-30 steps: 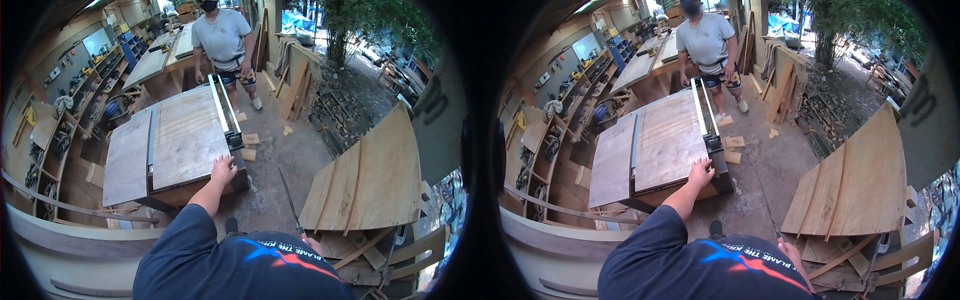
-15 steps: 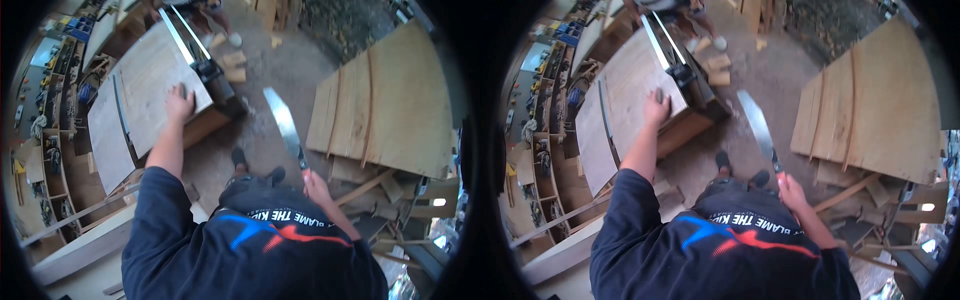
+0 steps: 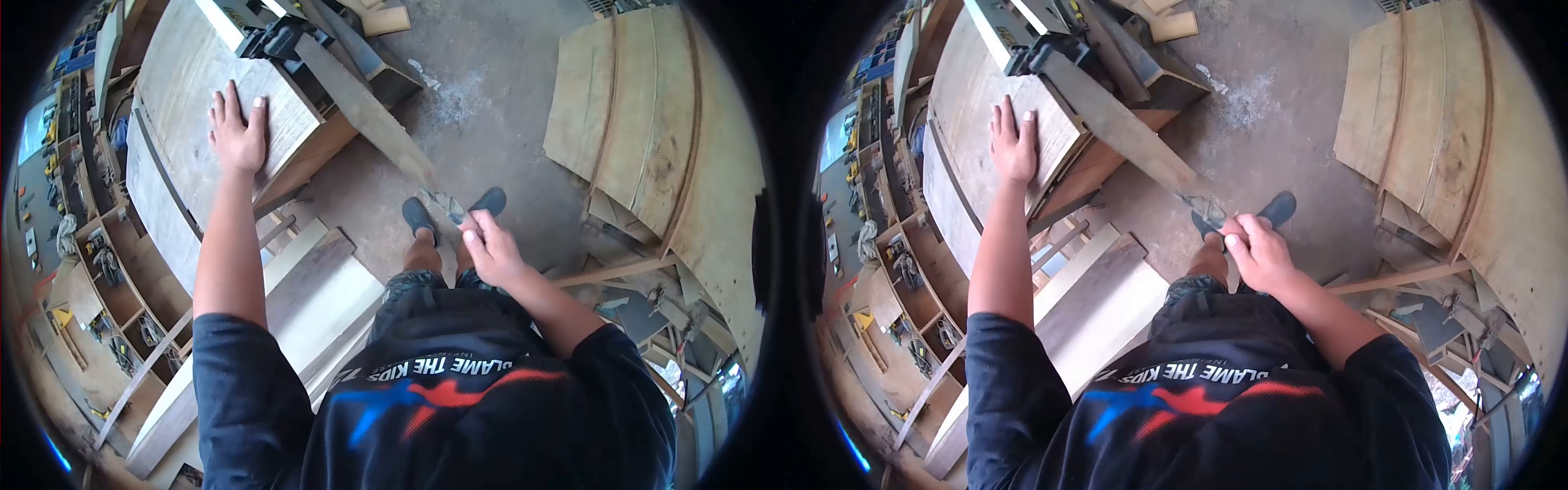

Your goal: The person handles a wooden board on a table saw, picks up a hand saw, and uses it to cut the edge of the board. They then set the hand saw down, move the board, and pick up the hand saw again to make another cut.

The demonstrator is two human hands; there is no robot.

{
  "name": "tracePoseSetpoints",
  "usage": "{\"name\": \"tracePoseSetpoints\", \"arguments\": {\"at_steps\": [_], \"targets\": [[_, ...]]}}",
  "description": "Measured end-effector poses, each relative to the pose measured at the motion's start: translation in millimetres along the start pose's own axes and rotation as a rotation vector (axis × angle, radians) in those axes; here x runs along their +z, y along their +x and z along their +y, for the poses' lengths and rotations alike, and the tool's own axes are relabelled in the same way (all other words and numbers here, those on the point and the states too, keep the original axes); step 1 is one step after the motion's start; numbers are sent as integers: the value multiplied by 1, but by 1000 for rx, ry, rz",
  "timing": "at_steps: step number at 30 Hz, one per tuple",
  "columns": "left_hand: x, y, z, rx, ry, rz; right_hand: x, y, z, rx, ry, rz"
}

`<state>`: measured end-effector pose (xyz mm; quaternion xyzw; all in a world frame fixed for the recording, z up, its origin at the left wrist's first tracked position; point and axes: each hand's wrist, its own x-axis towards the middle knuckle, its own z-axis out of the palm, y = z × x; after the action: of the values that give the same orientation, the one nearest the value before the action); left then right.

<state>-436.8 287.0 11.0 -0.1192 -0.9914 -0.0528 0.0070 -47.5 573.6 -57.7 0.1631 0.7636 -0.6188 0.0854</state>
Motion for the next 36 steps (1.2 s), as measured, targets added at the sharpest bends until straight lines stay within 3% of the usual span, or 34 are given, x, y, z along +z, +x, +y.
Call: {"name": "tracePoseSetpoints", "arguments": {"at_steps": [4, 9, 12, 17, 19, 23, 25, 26, 27, 30, 31, 33, 35, 36], "targets": [[0, 7, 1, 20, 23, -26, 25, 17, 21, -222, 14, -54], [18, 22, -54, 330, 7, -72, 78, 63, 36, -300, 270, -128], [22, 19, -29, 260, 98, 124, 95, 91, 26, -366, 163, -85], [3, 7, 12, 183, 167, 13, 107, 120, 25, -352, 195, -127], [5, 6, 7, 227, 241, 46, 107, 123, 27, -369, 191, -108], [-8, 14, 1, 239, 36, -63, 96, 129, 25, -391, 163, -95], [-7, 15, -9, 256, 127, -38, 96, 130, 23, -395, 169, -86], [-3, 18, -14, 272, 168, -23, 95, 130, 22, -386, 155, -90], [-1, 25, -22, 446, 194, 87, 93, 128, 20, -374, 140, -93], [-11, 71, -45, 49, 24, 7, 86, 122, 23, -372, 45, -62], [-19, 91, -23, 225, -6, 18, 84, 120, 18, -355, 50, -49], [0, 128, -42, 356, -219, 22, 76, 121, 12, -340, 3, -64], [5, 142, -51, 400, -407, -130, 73, 126, 11, -360, 2, -58], [4, 147, -61, 391, -332, -162, 78, 121, 5, -360, 29, -74]]}}
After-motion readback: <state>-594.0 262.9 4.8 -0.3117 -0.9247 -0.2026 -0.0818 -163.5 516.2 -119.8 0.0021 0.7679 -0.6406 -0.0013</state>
